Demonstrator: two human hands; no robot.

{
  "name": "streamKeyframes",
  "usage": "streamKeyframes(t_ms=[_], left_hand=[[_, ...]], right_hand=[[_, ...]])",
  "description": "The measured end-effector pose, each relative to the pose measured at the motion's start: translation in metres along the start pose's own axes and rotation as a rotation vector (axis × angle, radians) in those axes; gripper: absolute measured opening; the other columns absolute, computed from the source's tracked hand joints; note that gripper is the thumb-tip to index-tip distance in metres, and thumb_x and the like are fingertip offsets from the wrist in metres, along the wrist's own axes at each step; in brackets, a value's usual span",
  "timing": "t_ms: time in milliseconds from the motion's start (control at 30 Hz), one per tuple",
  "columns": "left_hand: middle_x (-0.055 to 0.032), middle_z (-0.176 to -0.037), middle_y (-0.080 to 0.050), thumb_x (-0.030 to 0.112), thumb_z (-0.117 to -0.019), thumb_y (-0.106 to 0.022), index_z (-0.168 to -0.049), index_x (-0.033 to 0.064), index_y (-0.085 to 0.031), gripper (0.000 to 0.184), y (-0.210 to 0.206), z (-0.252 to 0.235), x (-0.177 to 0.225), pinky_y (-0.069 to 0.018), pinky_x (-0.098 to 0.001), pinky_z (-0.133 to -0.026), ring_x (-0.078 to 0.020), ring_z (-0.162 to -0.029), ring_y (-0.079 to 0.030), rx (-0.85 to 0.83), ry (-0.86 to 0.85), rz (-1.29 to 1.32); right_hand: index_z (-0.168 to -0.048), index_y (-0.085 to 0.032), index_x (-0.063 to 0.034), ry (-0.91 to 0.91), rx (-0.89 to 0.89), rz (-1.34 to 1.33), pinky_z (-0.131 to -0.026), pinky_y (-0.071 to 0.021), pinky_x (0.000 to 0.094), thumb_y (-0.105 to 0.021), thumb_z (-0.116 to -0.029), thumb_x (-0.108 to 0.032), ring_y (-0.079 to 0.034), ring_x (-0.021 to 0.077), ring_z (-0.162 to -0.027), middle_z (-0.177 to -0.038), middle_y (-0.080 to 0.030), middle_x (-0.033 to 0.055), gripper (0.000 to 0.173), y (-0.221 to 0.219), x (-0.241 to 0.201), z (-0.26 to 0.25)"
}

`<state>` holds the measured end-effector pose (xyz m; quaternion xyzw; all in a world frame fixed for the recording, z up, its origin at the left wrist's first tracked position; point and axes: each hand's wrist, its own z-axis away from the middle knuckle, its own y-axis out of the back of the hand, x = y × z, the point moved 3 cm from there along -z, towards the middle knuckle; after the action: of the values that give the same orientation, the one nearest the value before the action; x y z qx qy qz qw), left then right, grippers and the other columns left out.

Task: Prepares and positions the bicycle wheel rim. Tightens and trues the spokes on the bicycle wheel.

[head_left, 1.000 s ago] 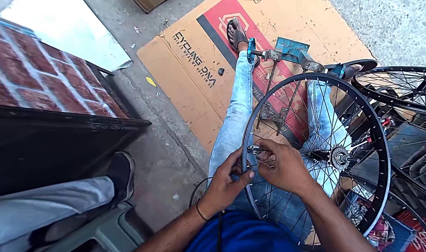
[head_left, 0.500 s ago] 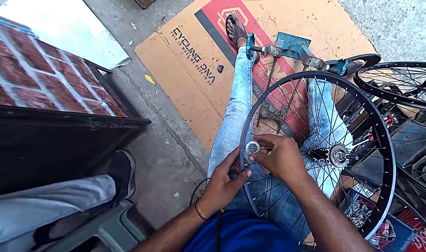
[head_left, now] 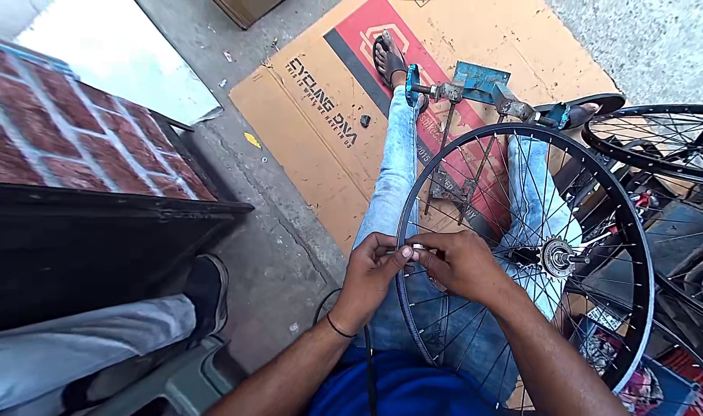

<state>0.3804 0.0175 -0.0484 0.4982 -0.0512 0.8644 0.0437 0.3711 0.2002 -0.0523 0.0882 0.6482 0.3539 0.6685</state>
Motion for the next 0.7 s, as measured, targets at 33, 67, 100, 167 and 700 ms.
streamKeyframes(t_ms=[33,67,100,167,700], left_hand=[[-0.0136,-0.098,-0.07,-0.001,-0.0941,-0.067,-0.109,0.0028,-0.061,0.016,-0.001,-0.001,0.001,-0.0625,-0.0361,-0.075,-0.0228,-0.079,-0.072,0.015,0.032,0.075],[-0.0143,-0.097,-0.07,-0.003,-0.093,-0.067,-0.107,0.0021,-0.062,0.016,-0.003,-0.002,0.001,-0.0624,-0.0368,-0.076,-0.023,-0.079,-0.072,0.028,0.068,0.142],[-0.0146,-0.098,-0.071,-0.004,-0.0931,-0.066,-0.106,0.0023,-0.063,0.015,-0.004,-0.002,0.001,-0.0622,-0.0372,-0.078,-0.0227,-0.08,-0.072,0.034,0.102,0.19],[-0.0141,-0.1,-0.072,-0.005,-0.0938,-0.064,-0.105,0.0033,-0.065,0.014,-0.004,-0.003,0.002,-0.061,-0.0359,-0.081,-0.0212,-0.084,-0.072,0.014,0.122,0.235],[-0.0105,-0.128,-0.067,-0.012,-0.0869,-0.066,-0.136,0.0087,-0.057,0.054,0.007,-0.014,0.016,-0.0601,-0.0342,-0.086,-0.0241,-0.102,-0.07,-0.199,-0.014,-0.071]], right_hand=[[-0.119,-0.076,-0.0273,-0.03,-0.078,-0.029,-0.056,-0.0536,0.0418,-0.06,-0.1032,-0.035,-0.063,0.0102,-0.061,-0.077,-0.07,-0.0067,0.023,0.005,0.0,-0.002],[-0.122,-0.075,-0.0268,-0.05,-0.162,-0.078,-0.06,-0.0547,0.0425,-0.055,-0.1055,-0.034,-0.064,0.0104,-0.064,-0.081,-0.071,-0.0061,0.027,0.011,0.0,-0.004],[-0.121,-0.076,-0.0246,-0.065,-0.231,-0.151,-0.061,-0.0531,0.0419,-0.048,-0.1081,-0.035,-0.063,0.0108,-0.065,-0.079,-0.07,-0.0049,0.032,0.015,0.002,-0.005],[-0.092,-0.075,-0.0148,-0.076,-0.269,-0.298,-0.05,-0.0441,0.0368,-0.042,-0.1094,-0.04,-0.054,0.0119,-0.054,-0.063,-0.058,-0.0018,0.044,0.02,0.007,-0.009],[-0.101,-0.077,-0.0171,-0.091,-0.135,0.021,-0.062,-0.0527,0.042,-0.061,-0.104,-0.032,-0.064,0.0141,-0.065,-0.073,-0.068,-0.002,0.022,0.017,0.0,-0.015]])
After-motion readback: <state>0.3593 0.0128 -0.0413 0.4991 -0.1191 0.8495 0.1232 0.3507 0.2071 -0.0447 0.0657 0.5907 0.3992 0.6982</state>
